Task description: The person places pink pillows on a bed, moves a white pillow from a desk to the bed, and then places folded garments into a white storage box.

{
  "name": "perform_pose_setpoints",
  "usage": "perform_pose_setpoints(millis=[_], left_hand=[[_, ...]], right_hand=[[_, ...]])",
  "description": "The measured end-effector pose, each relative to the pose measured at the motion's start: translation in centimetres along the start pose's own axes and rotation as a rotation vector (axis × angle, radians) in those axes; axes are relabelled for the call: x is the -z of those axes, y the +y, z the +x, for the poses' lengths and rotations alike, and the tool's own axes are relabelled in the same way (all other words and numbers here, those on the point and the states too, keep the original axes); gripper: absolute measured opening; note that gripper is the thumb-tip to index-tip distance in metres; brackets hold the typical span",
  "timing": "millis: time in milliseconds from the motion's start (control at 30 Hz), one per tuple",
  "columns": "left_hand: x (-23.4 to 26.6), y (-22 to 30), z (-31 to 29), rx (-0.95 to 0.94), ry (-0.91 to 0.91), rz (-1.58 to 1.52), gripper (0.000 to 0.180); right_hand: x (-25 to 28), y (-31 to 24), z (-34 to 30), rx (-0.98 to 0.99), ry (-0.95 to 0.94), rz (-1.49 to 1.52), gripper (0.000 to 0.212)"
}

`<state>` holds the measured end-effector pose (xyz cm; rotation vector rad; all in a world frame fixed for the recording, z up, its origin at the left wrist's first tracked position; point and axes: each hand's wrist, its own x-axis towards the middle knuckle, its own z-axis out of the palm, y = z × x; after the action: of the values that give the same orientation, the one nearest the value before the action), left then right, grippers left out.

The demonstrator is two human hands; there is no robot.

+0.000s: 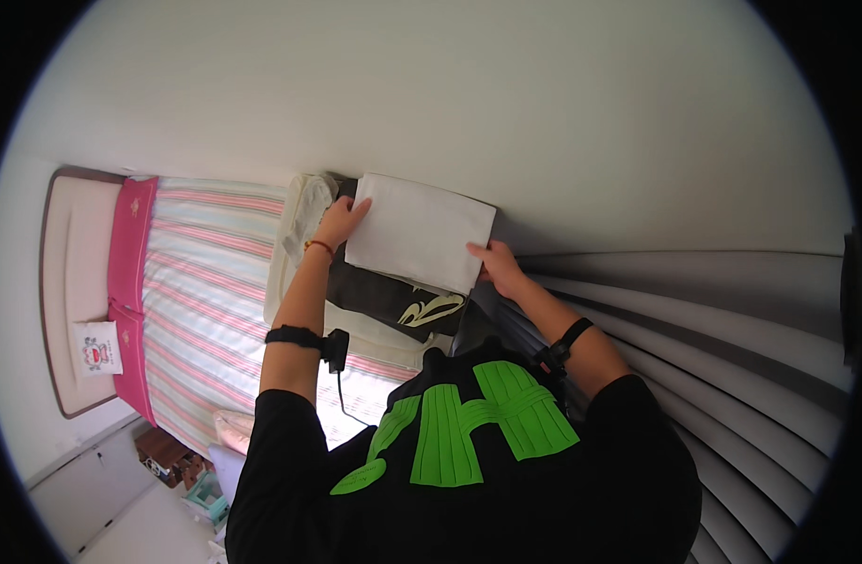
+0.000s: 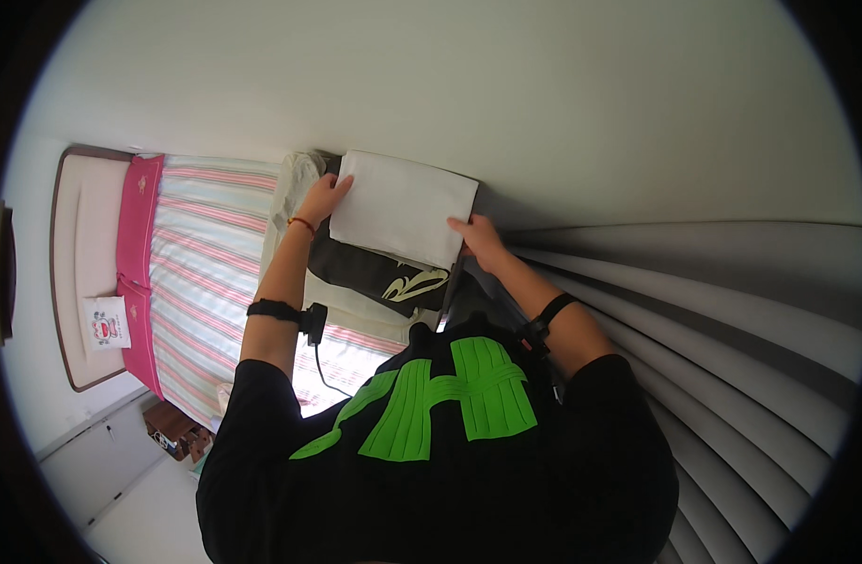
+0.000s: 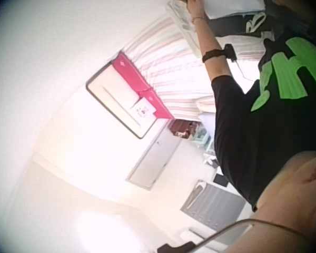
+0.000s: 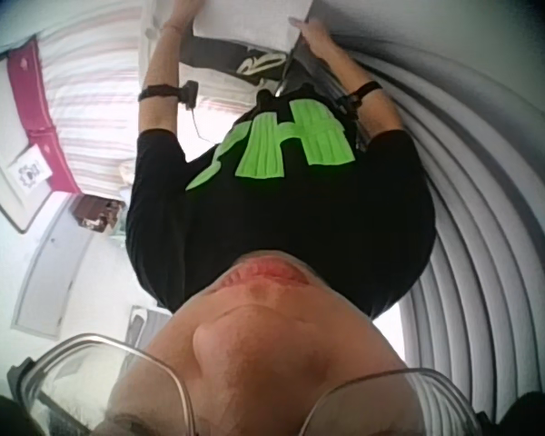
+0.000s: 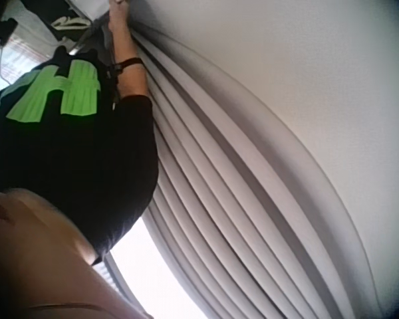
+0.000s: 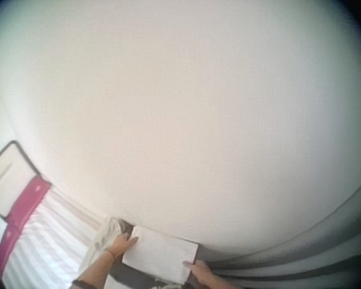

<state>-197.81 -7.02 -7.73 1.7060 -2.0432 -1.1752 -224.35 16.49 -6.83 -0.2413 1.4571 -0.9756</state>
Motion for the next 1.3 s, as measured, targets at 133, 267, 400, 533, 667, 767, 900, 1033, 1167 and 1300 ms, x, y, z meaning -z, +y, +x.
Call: perform_pose_setpoints(millis=[133, 267, 400, 533, 667, 767, 900, 1033, 1167, 1300], left_hand=[[1.5, -2.4, -2.3, -0.059, -0.315, 0.09, 0.051], [1.9, -3.4, -3.4, -0.03, -0.235, 0.132, 0.053], [1.2, 1.2, -7.2, -0.331, 0.184, 0.279, 0.046], [-0.5, 7.1, -9.9, -0.831, 0.115, 0.575, 0.056], [-3.9, 5.6, -7.8, -0.857, 0.156, 0.789, 0.066], [-4.8, 5.6, -6.7, -0.47, 0.133, 0.728, 0.065], [-5.3, 5.2, -6.3, -0.478, 0.165, 0.624, 0.065], [-5.4, 5.0, -5.9, -0.492, 0.185, 0.611, 0.063], [-5.6, 4.9, -5.7, -0.485, 0.189, 0.61, 0.064], [-5.2, 4.9, -5.7, -0.466, 0.195, 0.563, 0.064]], right_hand=[[0.9, 2.4, -1.1, -0.041, -0.16, -0.151, 0.038], [0.9, 3.9, -1.2, -0.067, -0.307, -0.186, 0.038], [-0.2, -1.2, -3.6, -0.195, -0.222, -0.925, 0.032], [-3.1, -2.8, -5.8, 0.872, -0.103, -1.131, 0.03], [-8.2, -4.6, -4.1, 1.483, 0.021, -1.212, 0.034], [-7.2, -2.3, -0.7, 1.415, 0.109, -1.377, 0.042], [-2.6, 1.6, 2.2, 0.815, 0.944, -0.611, 0.05], [0.2, 1.6, 2.8, 0.656, 0.638, -0.464, 0.038], [0.0, 0.2, 3.6, 0.548, 0.5, -0.433, 0.035], [-0.7, -0.6, 3.8, 0.582, 0.523, -0.296, 0.032]])
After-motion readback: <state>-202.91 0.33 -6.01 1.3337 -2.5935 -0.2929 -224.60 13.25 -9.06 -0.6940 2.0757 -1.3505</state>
